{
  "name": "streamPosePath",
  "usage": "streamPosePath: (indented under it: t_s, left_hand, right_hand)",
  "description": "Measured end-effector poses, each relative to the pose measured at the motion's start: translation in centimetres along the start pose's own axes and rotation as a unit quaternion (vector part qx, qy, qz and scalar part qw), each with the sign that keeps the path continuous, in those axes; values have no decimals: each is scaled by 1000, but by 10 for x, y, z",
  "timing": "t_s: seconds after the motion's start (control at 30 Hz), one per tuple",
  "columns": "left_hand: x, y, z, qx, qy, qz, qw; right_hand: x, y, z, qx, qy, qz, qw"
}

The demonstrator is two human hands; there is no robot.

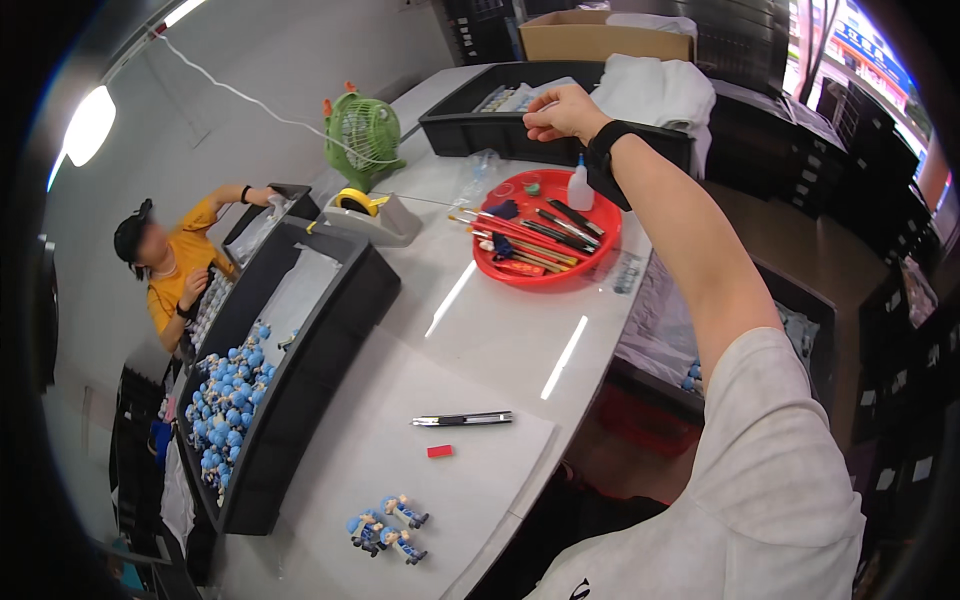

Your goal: Assembling and detailing small toy figures by applying glue or paint with a precision tool.

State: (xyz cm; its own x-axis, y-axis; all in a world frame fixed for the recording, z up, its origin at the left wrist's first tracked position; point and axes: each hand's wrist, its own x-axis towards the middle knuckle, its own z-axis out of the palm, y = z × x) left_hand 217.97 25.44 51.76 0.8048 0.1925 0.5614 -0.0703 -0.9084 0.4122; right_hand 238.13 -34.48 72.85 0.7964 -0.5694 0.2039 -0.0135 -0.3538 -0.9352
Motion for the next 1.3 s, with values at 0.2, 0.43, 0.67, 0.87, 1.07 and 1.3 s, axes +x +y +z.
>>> streamPosePath:
  t_s: [0.2,0.43,0.67,0.87,1.07,1.3]
  left_hand:
    - [3,14,-5,-10,28,21,999]
    - [-9,-14,2,10,-8,-20,1000]
    - [-10,-7,0,71,6,29,997]
    - [-6,11,-7,20,26,5,999]
    - [-5,7,-6,11,27,-7,1000]
    - [-7,-11,7,14,15,10,1000]
  right_hand:
    - [-27,97,-94,-108,129,39,985]
    - [-43,169,-123,-191,204,122,952]
    - [-44,178,-116,-211,223,144,941]
    - [-37,182,-102,-184,239,146,942]
    - [-32,194,-100,-229,251,116,933]
    - [-44,189,-111,-243,263,85,930]
